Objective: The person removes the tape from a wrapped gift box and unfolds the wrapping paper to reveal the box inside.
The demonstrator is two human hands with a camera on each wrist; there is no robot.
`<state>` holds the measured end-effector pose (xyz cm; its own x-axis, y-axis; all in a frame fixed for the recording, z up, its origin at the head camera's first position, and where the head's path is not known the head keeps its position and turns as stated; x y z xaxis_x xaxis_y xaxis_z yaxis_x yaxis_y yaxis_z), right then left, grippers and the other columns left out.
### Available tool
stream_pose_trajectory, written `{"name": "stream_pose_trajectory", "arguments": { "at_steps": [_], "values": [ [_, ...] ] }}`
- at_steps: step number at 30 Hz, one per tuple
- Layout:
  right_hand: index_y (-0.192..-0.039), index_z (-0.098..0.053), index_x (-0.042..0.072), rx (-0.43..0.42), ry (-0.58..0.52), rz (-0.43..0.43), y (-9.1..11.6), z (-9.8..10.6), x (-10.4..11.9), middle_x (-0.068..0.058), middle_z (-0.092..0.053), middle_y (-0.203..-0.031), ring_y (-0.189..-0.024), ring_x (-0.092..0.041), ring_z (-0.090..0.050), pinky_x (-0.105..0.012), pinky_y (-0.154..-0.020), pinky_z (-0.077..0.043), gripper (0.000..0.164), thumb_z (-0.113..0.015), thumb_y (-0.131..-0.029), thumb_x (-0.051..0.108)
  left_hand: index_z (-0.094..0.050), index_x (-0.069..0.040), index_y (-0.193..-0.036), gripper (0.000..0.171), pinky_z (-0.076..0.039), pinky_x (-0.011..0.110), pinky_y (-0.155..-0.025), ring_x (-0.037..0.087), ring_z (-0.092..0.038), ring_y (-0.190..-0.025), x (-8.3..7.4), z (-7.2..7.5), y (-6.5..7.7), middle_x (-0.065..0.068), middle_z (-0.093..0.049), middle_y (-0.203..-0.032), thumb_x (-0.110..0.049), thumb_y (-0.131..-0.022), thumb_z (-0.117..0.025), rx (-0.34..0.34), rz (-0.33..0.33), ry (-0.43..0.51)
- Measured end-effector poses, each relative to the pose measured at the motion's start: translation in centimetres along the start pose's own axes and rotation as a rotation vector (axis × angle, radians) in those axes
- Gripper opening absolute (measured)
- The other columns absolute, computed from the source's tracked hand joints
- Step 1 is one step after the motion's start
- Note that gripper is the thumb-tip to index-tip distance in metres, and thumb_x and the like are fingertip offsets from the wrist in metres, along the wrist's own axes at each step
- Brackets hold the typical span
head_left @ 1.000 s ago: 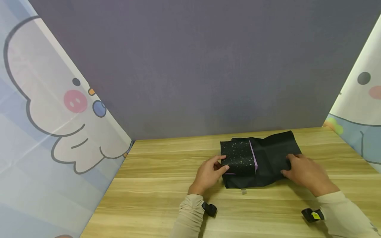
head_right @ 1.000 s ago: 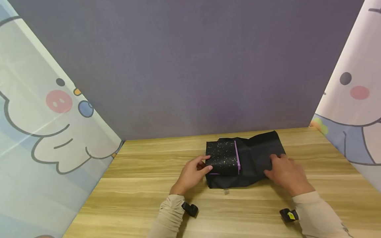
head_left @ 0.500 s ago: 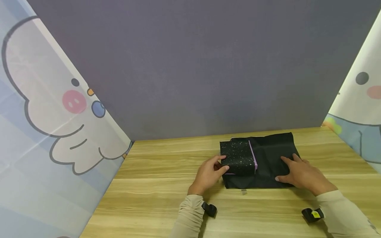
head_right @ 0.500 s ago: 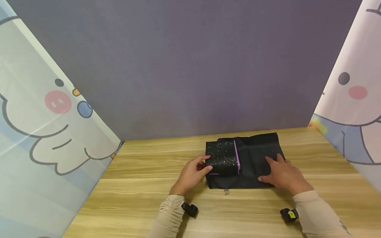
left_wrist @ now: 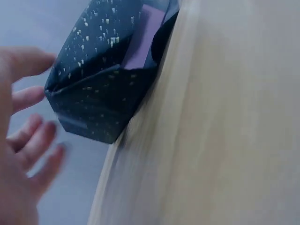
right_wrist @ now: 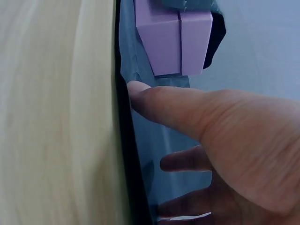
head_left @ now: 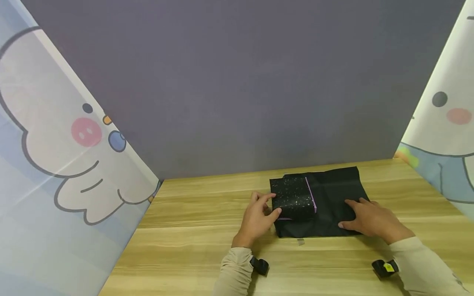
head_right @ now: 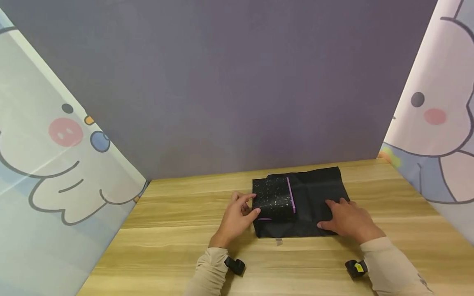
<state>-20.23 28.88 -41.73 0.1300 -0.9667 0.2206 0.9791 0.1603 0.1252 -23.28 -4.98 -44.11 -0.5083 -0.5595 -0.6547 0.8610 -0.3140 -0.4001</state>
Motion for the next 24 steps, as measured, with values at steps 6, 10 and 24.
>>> {"name": "stream_pose_trajectory", "arguments": {
  "at_steps": [6,10,24],
  "values": [
    [-0.135,-0.056,-0.007,-0.008,-0.002,0.003,0.0,-0.2,0.3,-0.049,-0.039,-0.134,-0.117,-0.067,-0.042,-0.074,-0.079,-0.042,0.100,-0.070,-0.077,0.072,-0.069,-0.017,-0.125,0.034,-0.041,0.045,-0.094,0.022,-0.048,-0.120,-1.3,-0.7,0.2,0.007,-0.051,-0.135,-0.028,-0.093,-0.071,-0.169,-0.241,-0.156],
    [-0.136,-0.055,-0.007,0.003,-0.011,-0.003,0.0,-0.2,0.4,-0.048,-0.039,-0.135,-0.118,-0.066,-0.043,-0.073,-0.079,-0.043,0.100,-0.071,-0.077,0.071,-0.063,-0.018,-0.135,0.044,-0.030,0.060,-0.106,0.026,-0.036,-0.143,-2.1,-1.2,0.3,0.005,-0.047,-0.151,-0.030,-0.093,-0.071,-0.075,-0.303,-0.230],
    [-0.134,-0.056,-0.007,0.004,0.030,0.038,0.0,-0.5,1.1,-0.052,-0.037,-0.132,-0.119,-0.067,-0.040,-0.072,-0.082,-0.042,0.089,-0.070,-0.083,0.065,-0.068,-0.022,-0.129,0.053,-0.023,0.060,-0.114,0.016,-0.055,-0.128,-2.4,-1.1,0.2,-0.002,-0.060,-0.137,-0.059,-0.091,-0.064,-0.099,-0.215,-0.366]
  ]
}}
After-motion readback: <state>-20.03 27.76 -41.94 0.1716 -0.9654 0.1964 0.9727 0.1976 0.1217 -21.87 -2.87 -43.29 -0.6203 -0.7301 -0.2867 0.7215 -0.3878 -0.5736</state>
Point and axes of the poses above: each hand's wrist, its own y-axis away from the middle knuckle, its own z-axis out of the back of the hand, x = y × z, the point moved 1 cm from there along -y, towards the middle knuckle
